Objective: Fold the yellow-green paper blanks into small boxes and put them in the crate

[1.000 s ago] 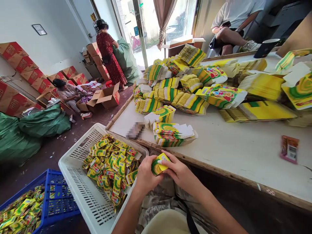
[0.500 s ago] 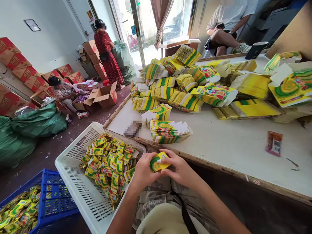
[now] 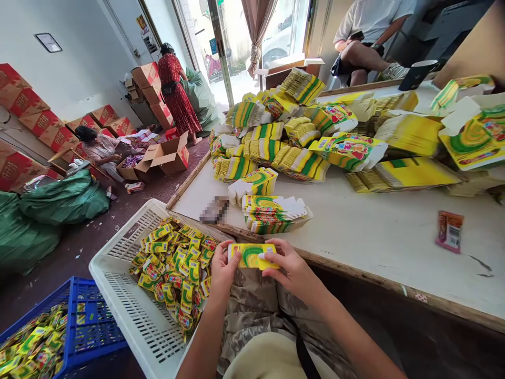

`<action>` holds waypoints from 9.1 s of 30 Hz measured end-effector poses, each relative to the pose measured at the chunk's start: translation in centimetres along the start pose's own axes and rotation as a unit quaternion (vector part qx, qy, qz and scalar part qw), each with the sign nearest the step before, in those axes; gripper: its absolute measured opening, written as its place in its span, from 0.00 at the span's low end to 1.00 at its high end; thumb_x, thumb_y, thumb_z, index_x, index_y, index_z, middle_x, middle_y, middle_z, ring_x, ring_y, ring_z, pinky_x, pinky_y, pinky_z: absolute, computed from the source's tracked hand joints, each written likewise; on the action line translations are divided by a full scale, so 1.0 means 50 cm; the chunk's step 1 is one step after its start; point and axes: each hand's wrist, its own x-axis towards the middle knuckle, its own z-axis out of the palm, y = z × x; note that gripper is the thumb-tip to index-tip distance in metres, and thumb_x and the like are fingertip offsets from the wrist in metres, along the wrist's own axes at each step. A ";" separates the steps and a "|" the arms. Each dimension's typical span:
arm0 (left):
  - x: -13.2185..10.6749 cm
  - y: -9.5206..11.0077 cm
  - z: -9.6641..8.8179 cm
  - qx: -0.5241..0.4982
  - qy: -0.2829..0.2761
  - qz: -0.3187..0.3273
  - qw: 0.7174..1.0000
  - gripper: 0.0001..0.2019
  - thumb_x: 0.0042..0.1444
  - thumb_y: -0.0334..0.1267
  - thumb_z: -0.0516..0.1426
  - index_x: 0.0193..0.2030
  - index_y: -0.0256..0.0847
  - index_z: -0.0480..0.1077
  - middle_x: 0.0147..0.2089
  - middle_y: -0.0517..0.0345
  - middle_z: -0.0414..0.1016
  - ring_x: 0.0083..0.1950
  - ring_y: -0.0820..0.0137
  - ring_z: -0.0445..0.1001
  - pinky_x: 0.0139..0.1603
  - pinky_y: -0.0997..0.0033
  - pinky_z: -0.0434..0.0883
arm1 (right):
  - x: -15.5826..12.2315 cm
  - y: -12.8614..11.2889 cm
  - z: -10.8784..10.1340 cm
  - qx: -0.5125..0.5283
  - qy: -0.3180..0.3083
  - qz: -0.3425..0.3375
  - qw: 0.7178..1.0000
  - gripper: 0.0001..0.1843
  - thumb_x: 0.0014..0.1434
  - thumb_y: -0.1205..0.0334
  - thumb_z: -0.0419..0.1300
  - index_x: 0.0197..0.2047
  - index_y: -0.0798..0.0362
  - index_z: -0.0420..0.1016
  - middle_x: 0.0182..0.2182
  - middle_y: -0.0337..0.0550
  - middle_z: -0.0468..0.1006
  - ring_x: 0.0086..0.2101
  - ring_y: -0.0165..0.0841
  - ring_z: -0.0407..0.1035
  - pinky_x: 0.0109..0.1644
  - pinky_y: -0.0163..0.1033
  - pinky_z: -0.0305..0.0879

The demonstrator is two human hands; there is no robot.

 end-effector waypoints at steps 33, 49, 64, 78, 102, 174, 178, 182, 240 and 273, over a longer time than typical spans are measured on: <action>0.025 0.046 -0.166 0.228 0.179 0.135 0.947 0.14 0.51 0.50 0.62 0.37 0.41 0.75 0.38 0.54 0.75 0.42 0.63 0.74 0.48 0.64 0.72 | 0.090 0.001 -0.005 -0.046 0.033 0.043 0.997 0.32 0.58 0.52 0.66 0.62 0.52 0.62 0.55 0.55 0.72 0.52 0.48 0.71 0.57 0.54 0.68; 0.048 -0.015 -0.180 0.412 0.083 0.198 0.886 0.13 0.56 0.47 0.59 0.44 0.44 0.76 0.50 0.47 0.76 0.56 0.55 0.72 0.56 0.51 0.70 | 0.190 0.120 -0.058 -0.326 0.004 0.108 0.939 0.11 0.64 0.68 0.56 0.44 0.53 0.80 0.46 0.53 0.78 0.47 0.44 0.69 0.51 0.45 0.62; 0.016 -0.027 -0.063 0.299 -0.044 0.141 0.943 0.12 0.56 0.43 0.61 0.45 0.42 0.77 0.47 0.49 0.78 0.49 0.61 0.76 0.50 0.61 0.71 | 0.219 0.115 -0.067 -0.286 0.020 0.140 0.948 0.15 0.53 0.74 0.62 0.42 0.53 0.66 0.41 0.52 0.77 0.42 0.44 0.71 0.43 0.43 0.65; 0.019 0.030 0.102 -0.215 0.037 0.104 0.970 0.28 0.50 0.69 0.56 0.35 0.43 0.70 0.33 0.54 0.74 0.39 0.64 0.75 0.47 0.61 0.74 | 0.053 -0.092 0.058 0.252 0.029 0.122 0.960 0.11 0.60 0.60 0.60 0.44 0.48 0.62 0.34 0.40 0.75 0.35 0.33 0.73 0.40 0.39 0.73; -0.016 0.078 -0.012 0.203 -0.093 0.235 0.946 0.43 0.48 0.61 0.65 0.67 0.44 0.62 0.68 0.44 0.65 0.69 0.52 0.63 0.69 0.53 0.60 | 0.023 -0.039 -0.033 -0.133 0.083 -0.051 0.986 0.12 0.68 0.62 0.55 0.41 0.46 0.81 0.33 0.42 0.81 0.39 0.39 0.72 0.52 0.51 0.67; -0.012 -0.012 0.020 -0.027 -0.030 -0.021 0.999 0.29 0.38 0.51 0.72 0.41 0.40 0.64 0.31 0.61 0.77 0.30 0.72 0.75 0.35 0.72 0.71 | -0.042 0.012 -0.020 0.001 -0.026 0.033 0.999 0.10 0.61 0.54 0.63 0.45 0.43 0.81 0.53 0.50 0.73 0.49 0.44 0.74 0.50 0.49 0.75; -0.006 -0.010 0.025 -0.003 -0.063 -0.041 0.997 0.29 0.37 0.49 0.73 0.40 0.40 0.65 0.27 0.66 0.74 0.25 0.76 0.70 0.29 0.76 0.67 | -0.030 0.007 -0.016 0.054 0.046 0.091 0.993 0.16 0.57 0.52 0.66 0.47 0.46 0.72 0.49 0.50 0.74 0.48 0.45 0.73 0.51 0.50 0.74; -0.002 -0.005 0.021 -0.004 -0.063 -0.037 0.997 0.27 0.39 0.51 0.71 0.40 0.40 0.65 0.29 0.63 0.75 0.28 0.74 0.71 0.32 0.73 0.70 | -0.016 -0.006 0.017 0.038 0.071 0.162 0.984 0.28 0.55 0.51 0.67 0.55 0.48 0.64 0.48 0.50 0.75 0.46 0.45 0.73 0.53 0.54 0.72; -0.011 -0.034 0.067 -0.090 0.029 0.124 0.988 0.23 0.51 0.59 0.64 0.37 0.39 0.75 0.34 0.57 0.78 0.34 0.70 0.74 0.38 0.71 0.72 | 0.031 -0.052 0.052 0.297 0.089 0.200 0.929 0.19 0.52 0.45 0.69 0.31 0.51 0.72 0.26 0.37 0.73 0.29 0.32 0.67 0.33 0.36 0.66; -0.053 -0.034 0.043 0.399 -0.224 0.333 0.824 0.37 0.47 0.32 0.63 0.63 0.46 0.52 0.54 0.48 0.68 0.52 0.58 0.75 0.49 0.59 0.74 | -0.013 -0.038 0.026 0.493 -0.017 0.343 0.800 0.32 0.54 0.40 0.67 0.60 0.40 0.73 0.56 0.45 0.78 0.53 0.43 0.74 0.58 0.53 0.71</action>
